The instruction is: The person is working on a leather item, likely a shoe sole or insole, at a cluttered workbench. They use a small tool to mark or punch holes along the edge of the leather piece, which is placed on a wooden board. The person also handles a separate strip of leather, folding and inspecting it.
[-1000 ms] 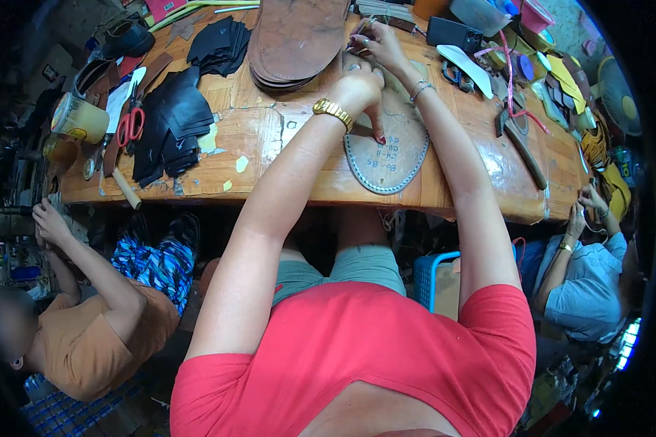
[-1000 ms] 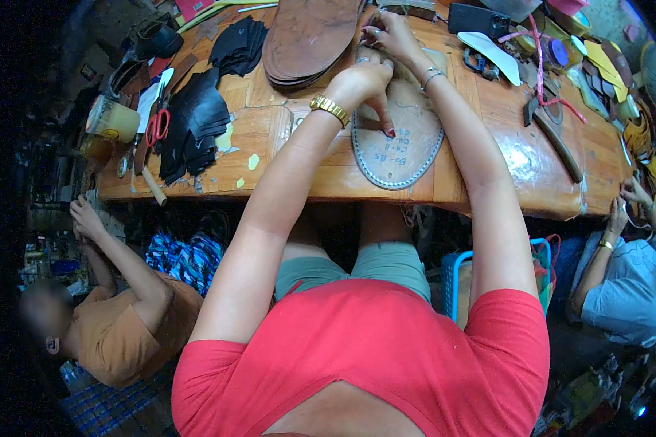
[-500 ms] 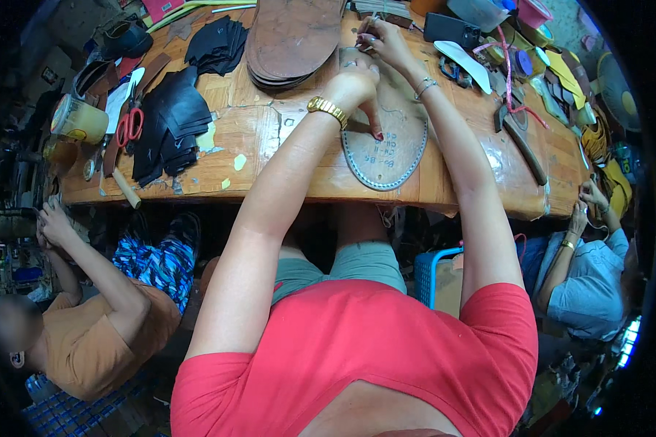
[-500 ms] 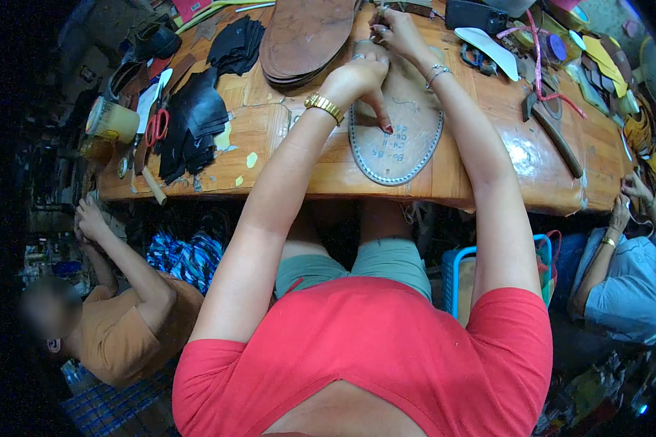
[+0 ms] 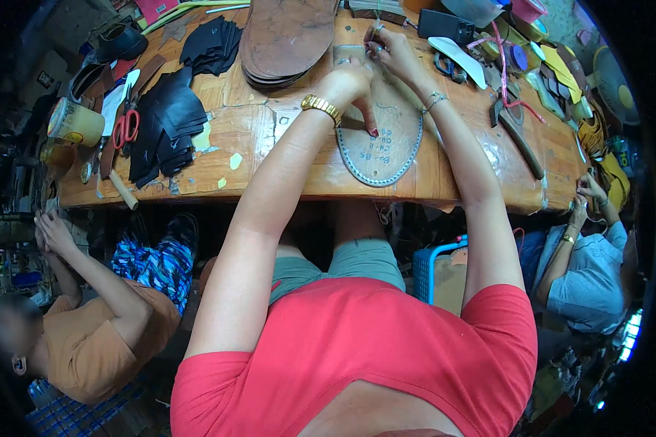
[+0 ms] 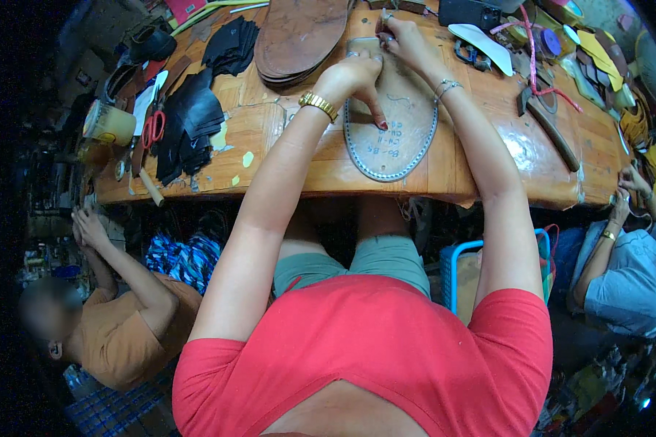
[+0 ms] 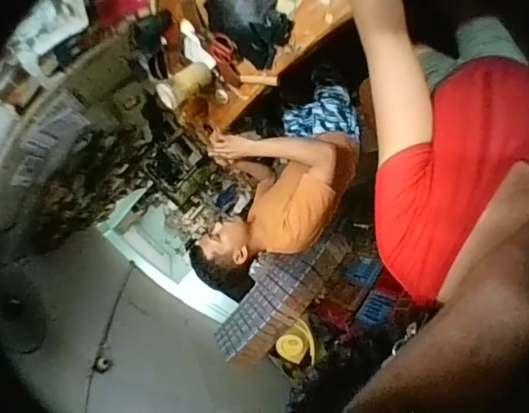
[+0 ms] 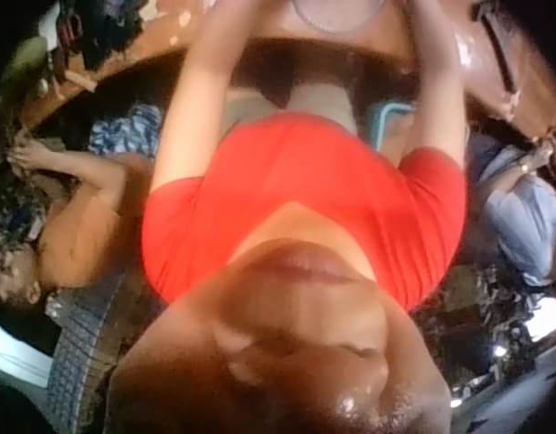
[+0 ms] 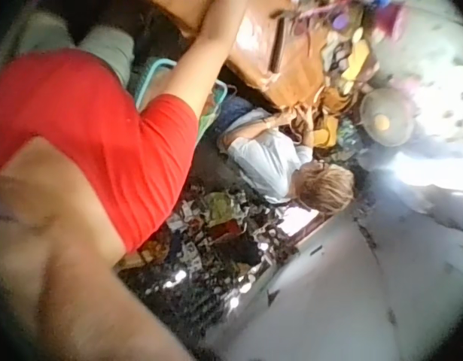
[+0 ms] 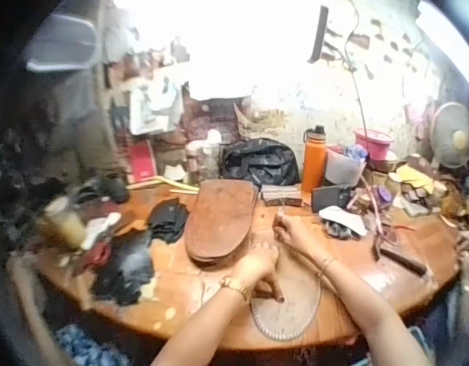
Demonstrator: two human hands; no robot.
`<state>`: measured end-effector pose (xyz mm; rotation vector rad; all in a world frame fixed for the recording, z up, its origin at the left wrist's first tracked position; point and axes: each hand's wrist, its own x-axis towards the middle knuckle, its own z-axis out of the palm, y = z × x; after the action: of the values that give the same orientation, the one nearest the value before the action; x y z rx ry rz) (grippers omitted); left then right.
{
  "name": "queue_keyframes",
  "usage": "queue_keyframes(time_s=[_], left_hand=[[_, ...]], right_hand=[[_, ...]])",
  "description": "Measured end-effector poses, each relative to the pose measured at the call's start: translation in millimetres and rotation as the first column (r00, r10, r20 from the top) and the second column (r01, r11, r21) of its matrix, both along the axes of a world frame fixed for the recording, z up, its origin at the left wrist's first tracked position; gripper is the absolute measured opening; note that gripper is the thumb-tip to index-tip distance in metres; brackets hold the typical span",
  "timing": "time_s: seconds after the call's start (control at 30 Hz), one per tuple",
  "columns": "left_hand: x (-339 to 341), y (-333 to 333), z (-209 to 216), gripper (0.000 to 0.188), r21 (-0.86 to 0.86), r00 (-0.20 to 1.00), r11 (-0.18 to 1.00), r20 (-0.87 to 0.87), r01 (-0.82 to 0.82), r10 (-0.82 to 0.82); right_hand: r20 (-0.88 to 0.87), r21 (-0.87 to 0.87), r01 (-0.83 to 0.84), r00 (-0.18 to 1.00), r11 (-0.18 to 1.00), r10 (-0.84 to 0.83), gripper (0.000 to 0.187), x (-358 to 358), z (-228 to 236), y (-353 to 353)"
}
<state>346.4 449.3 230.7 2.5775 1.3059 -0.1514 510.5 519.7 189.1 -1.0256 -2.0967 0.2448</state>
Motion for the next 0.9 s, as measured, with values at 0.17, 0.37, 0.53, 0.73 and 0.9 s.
queue_keyframes(time_s=[0.17,0.37,0.53,0.73,0.9], left_hand=[[-2.2,0.9,-2.5,0.121,0.023,1.0,1.0,0.02,-0.016,0.015],[-0.1,0.8,-2.2,0.12,0.027,0.999,1.0,0.034,0.001,-0.002],[-2.3,1.6,-4.6,0.12,0.019,0.999,1.0,0.051,-0.018,0.017],[0.0,3.6,-5.8,0.128,0.016,0.998,1.0,0.058,0.024,-0.025],[6.2,7.1,-6.5,0.133,-0.021,0.997,0.997,-0.026,0.068,-0.068]], right_hand=[[0.059,0.04,0.018,0.998,0.999,-0.021,0.012,7.6,-1.0,-4.8],[0.004,-0.041,0.075,0.997,0.996,-0.075,0.011,37.4,-2.3,-2.2],[-0.031,-0.167,0.07,0.997,0.984,-0.076,0.011,45.5,3.6,-13.5],[-0.004,-0.018,0.138,0.99,0.99,-0.139,0.009,46.0,-3.8,3.7],[-0.087,-0.158,0.146,0.983,0.976,-0.161,0.007,43.1,1.8,4.3]])
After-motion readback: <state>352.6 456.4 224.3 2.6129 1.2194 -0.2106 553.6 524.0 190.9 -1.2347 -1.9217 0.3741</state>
